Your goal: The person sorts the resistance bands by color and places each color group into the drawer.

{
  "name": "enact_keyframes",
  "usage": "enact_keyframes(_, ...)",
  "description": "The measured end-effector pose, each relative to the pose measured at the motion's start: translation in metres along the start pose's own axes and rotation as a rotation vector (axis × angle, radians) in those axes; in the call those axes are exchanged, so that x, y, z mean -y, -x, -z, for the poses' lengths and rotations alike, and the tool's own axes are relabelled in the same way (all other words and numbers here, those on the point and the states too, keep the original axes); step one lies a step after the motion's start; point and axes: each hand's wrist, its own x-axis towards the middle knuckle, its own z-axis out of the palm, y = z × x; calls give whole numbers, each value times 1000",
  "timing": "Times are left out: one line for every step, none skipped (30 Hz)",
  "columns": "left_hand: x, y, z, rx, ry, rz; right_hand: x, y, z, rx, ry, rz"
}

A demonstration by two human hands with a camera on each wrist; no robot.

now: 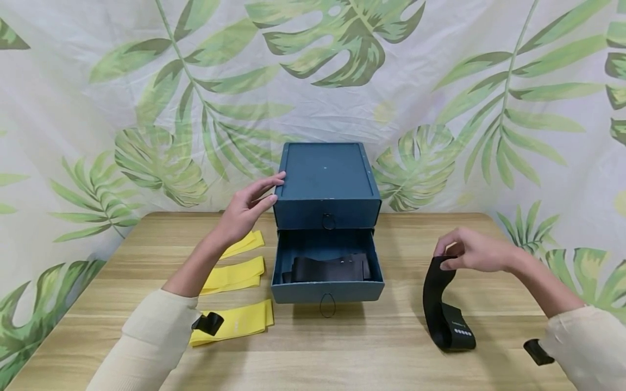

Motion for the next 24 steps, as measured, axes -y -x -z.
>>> enact_keyframes(0,0,0,1,1,-1,2,-1,0,-4,-4,7)
enact_keyframes(0,0,0,2,1,-2,5,-2,0,-7,-7,15)
enact_keyframes(0,0,0,4,3,-4,8,-2,0,-13,-8,15)
enact_keyframes(0,0,0,3,6,-4,10,-3,0,-21,-14,17)
enact_keyframes(0,0,0,4,9,-5,13,-4,1,-31,-15,19)
enact_keyframes(0,0,0,5,11,-5,17,-5,1,-48,-8,12)
enact_keyframes(-1,0,0,6,14,-5,20,-5,1,-66,3,4)
enact_keyframes(-1,0,0,6,14,-5,24,-5,2,-84,17,-3)
enact_keyframes(-1,0,0,7,16,-4,28,-5,3,-104,36,-17)
enact_keyframes(-1,0,0,7,17,-3,32,-5,4,-123,53,-25)
enact_keyframes(-2,1,0,8,17,-2,36,-5,5,-141,76,-29)
enact_keyframes(-2,0,0,8,17,-1,40,-5,6,-158,96,-34)
enact_keyframes(-2,0,0,8,17,-1,43,-5,6,-169,106,-25)
enact_keyframes(-2,0,0,8,16,-2,47,-6,7,-179,113,-12)
enact_keyframes(-2,0,0,7,17,-2,50,-6,8,-189,114,1)
enact_keyframes(-2,0,0,6,16,-4,53,-7,9,-197,109,15)
enact_keyframes(-2,0,0,6,15,-6,55,-7,10,-204,107,26)
enact_keyframes(-2,0,0,5,15,-7,58,-7,11,-210,99,30)
enact_keyframes(-2,-1,0,4,14,-9,61,-8,12,-216,91,30)
enact_keyframes(-2,-1,0,3,15,-11,63,-8,13,-224,86,25)
enact_keyframes(-2,-1,0,3,16,-12,64,-9,13,-237,82,10)
enact_keyframes(-2,-1,0,2,17,-15,66,-9,13,-250,76,-4)
enact_keyframes(-2,-1,0,2,18,-16,65,-11,12,-264,76,-15)
enact_keyframes(-2,-1,0,1,19,-16,65,-12,11,-279,71,-29)
